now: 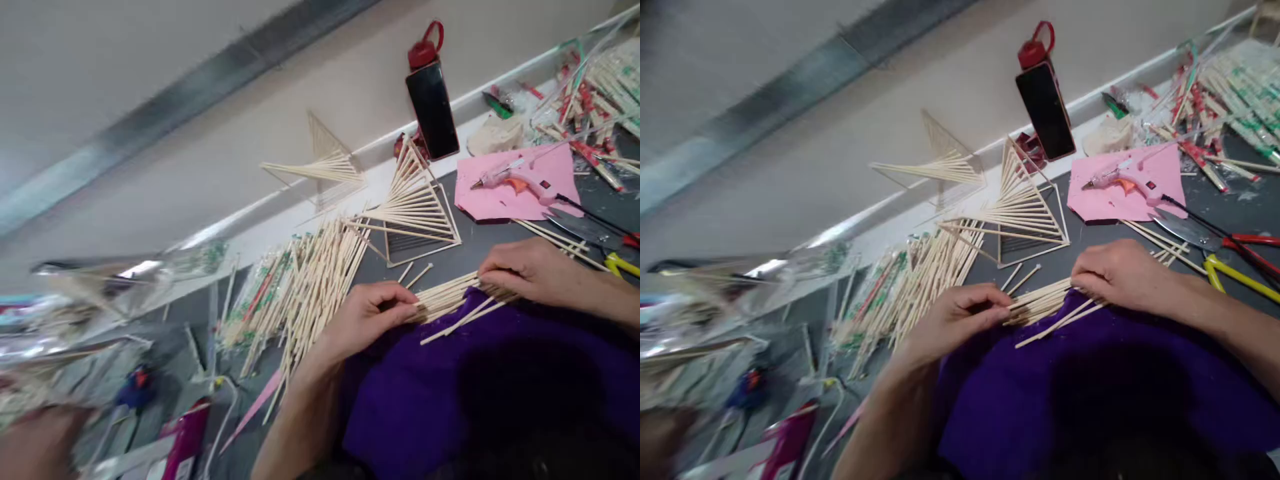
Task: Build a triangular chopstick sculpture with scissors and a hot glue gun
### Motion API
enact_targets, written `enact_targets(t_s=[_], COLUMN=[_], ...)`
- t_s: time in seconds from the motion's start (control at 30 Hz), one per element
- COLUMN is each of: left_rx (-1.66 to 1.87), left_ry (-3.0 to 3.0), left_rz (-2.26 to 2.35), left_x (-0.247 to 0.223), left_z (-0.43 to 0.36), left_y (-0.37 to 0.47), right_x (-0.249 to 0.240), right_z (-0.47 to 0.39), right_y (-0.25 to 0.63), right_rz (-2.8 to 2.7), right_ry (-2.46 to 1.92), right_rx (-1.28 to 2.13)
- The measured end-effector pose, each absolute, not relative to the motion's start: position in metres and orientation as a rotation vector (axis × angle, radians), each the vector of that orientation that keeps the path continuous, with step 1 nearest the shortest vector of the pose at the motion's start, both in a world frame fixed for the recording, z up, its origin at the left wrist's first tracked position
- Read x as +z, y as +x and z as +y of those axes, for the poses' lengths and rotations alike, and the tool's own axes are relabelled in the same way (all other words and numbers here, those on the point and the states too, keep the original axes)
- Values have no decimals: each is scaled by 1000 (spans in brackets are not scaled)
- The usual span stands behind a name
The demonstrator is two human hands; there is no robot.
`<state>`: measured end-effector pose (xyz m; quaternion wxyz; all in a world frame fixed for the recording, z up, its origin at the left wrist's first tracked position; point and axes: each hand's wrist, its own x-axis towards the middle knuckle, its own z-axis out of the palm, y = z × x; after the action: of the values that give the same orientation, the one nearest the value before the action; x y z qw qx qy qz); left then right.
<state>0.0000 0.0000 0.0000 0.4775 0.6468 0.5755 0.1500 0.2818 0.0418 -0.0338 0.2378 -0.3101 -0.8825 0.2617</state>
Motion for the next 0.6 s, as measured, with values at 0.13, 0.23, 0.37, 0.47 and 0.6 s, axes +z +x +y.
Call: enact_targets(t_s=[0.13, 0.23, 0.37, 0.47, 0.6], left_rx=[457, 510, 587, 684, 742], left_ry=[1468, 1411, 1410, 1422, 1554], left_rz=[1610, 1668, 1671, 1689, 1725], left_x=[1, -1, -10, -18, -24], left_z=[3, 5, 7, 6, 5], left_y=[-7, -8, -6, -4, 0], right_x=[-44, -48, -51, -52, -50], right_z=[40, 42, 46, 48, 50], right_y=[289, 292, 293, 294, 296], right_rz=[-2379, -2389, -2365, -2346, -2341], right_ry=[-854, -833, -876, -953, -1067], right_rx=[728, 761, 679, 602, 558])
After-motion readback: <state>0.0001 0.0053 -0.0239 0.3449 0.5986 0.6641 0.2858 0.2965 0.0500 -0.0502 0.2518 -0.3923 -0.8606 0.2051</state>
